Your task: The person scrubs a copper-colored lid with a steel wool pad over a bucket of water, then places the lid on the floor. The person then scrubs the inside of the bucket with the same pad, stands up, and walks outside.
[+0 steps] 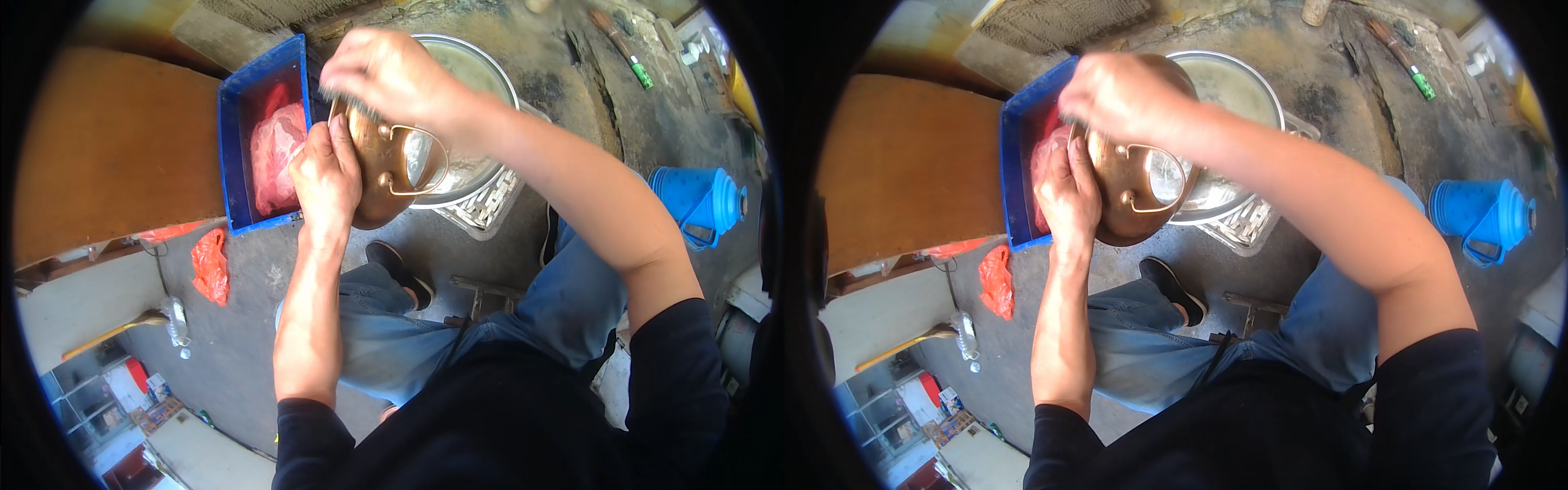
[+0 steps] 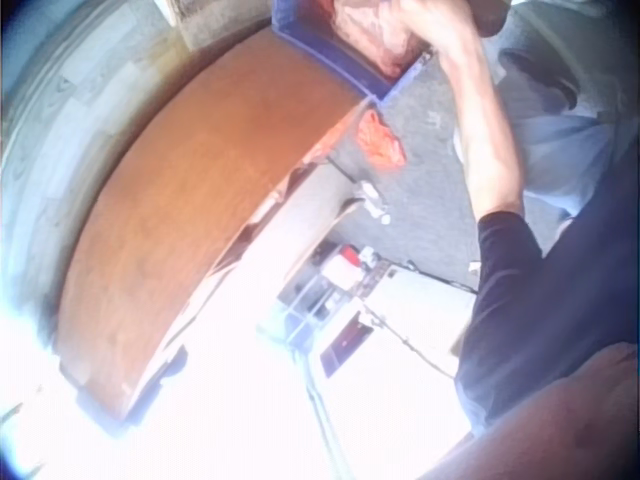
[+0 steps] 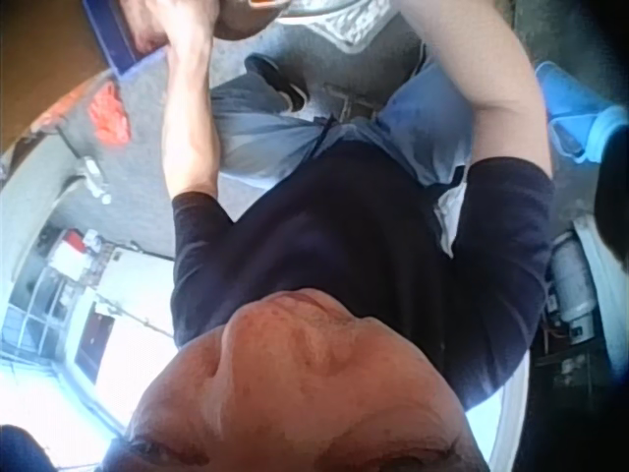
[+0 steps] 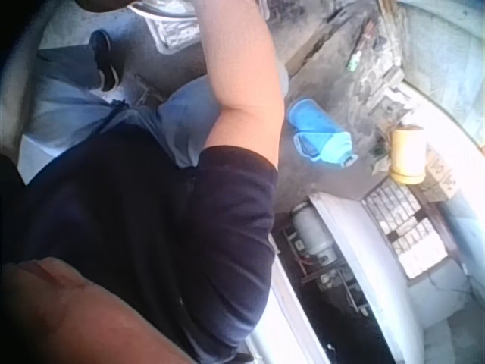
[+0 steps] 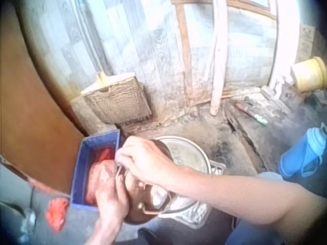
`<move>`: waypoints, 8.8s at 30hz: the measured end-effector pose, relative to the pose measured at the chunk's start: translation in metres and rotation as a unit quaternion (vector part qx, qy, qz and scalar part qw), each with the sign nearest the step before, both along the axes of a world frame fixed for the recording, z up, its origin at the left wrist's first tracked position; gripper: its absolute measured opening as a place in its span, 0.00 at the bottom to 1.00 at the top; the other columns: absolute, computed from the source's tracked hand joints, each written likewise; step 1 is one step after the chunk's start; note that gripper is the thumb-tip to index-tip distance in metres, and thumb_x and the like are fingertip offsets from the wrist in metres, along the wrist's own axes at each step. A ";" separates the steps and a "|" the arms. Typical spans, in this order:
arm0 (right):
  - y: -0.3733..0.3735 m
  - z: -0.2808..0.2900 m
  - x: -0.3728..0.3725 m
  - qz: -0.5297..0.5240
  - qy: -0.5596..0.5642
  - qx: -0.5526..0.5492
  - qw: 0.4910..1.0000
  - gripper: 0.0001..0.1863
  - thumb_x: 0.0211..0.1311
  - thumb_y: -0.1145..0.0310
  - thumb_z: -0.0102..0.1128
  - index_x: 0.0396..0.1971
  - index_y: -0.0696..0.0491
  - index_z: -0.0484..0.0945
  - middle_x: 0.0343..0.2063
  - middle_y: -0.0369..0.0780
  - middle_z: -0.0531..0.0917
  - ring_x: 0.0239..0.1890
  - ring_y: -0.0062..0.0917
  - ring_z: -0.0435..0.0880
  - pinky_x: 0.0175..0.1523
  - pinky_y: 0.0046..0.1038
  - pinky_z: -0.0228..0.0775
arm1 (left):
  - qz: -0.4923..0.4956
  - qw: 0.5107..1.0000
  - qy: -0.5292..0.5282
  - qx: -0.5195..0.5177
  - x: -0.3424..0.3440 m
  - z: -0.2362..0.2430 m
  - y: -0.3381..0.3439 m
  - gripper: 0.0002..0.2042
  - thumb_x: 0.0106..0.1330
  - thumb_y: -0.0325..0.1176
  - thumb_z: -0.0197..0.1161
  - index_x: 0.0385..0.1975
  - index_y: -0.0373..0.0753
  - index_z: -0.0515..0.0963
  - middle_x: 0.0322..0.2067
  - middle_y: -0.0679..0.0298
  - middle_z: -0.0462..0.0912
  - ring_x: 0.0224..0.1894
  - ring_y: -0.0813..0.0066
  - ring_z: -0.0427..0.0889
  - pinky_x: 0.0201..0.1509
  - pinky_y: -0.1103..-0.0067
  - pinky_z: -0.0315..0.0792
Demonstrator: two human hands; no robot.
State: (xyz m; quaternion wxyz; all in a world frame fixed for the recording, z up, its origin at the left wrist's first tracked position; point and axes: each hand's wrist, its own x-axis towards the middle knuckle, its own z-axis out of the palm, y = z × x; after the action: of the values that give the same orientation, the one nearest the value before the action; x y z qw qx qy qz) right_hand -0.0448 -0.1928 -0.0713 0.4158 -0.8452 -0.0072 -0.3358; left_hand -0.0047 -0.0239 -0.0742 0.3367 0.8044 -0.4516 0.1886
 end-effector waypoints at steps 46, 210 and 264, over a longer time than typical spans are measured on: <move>-0.109 -0.225 -0.037 -0.327 0.173 0.132 0.920 0.20 0.71 0.57 0.49 0.42 0.59 0.83 0.39 0.49 0.87 0.43 0.45 0.86 0.53 0.41 0.74 | 0.165 0.908 0.372 -0.102 0.102 -0.024 0.048 0.17 0.73 0.40 0.60 0.37 0.28 0.83 0.28 0.65 0.84 0.30 0.83 0.76 0.36 0.82 0.72; -0.057 -0.184 -0.079 0.077 0.443 -0.308 0.838 0.27 0.58 0.72 0.61 0.61 0.57 0.74 0.59 0.55 0.75 0.61 0.48 0.74 0.67 0.38 0.64 | 0.693 0.382 0.568 -0.228 -0.470 -0.068 0.737 0.15 0.65 0.31 0.65 0.44 0.24 0.78 0.35 0.52 0.85 0.31 0.58 0.87 0.30 0.63 0.85; 0.068 -0.219 0.032 0.196 0.168 -0.170 0.951 0.21 0.63 0.75 0.55 0.57 0.56 0.75 0.58 0.47 0.77 0.63 0.42 0.73 0.71 0.37 0.62 | 0.232 0.896 0.373 -0.065 0.017 -0.197 0.038 0.19 0.74 0.34 0.47 0.56 0.26 0.71 0.32 0.30 0.80 0.40 0.33 0.82 0.42 0.52 0.76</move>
State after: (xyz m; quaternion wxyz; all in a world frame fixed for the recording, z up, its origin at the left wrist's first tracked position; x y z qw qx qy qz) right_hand -0.0128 -0.1250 -0.2899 0.3183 -0.9296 -0.1597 -0.0951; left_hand 0.0124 0.0145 -0.2709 0.4787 0.8740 -0.0807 -0.0233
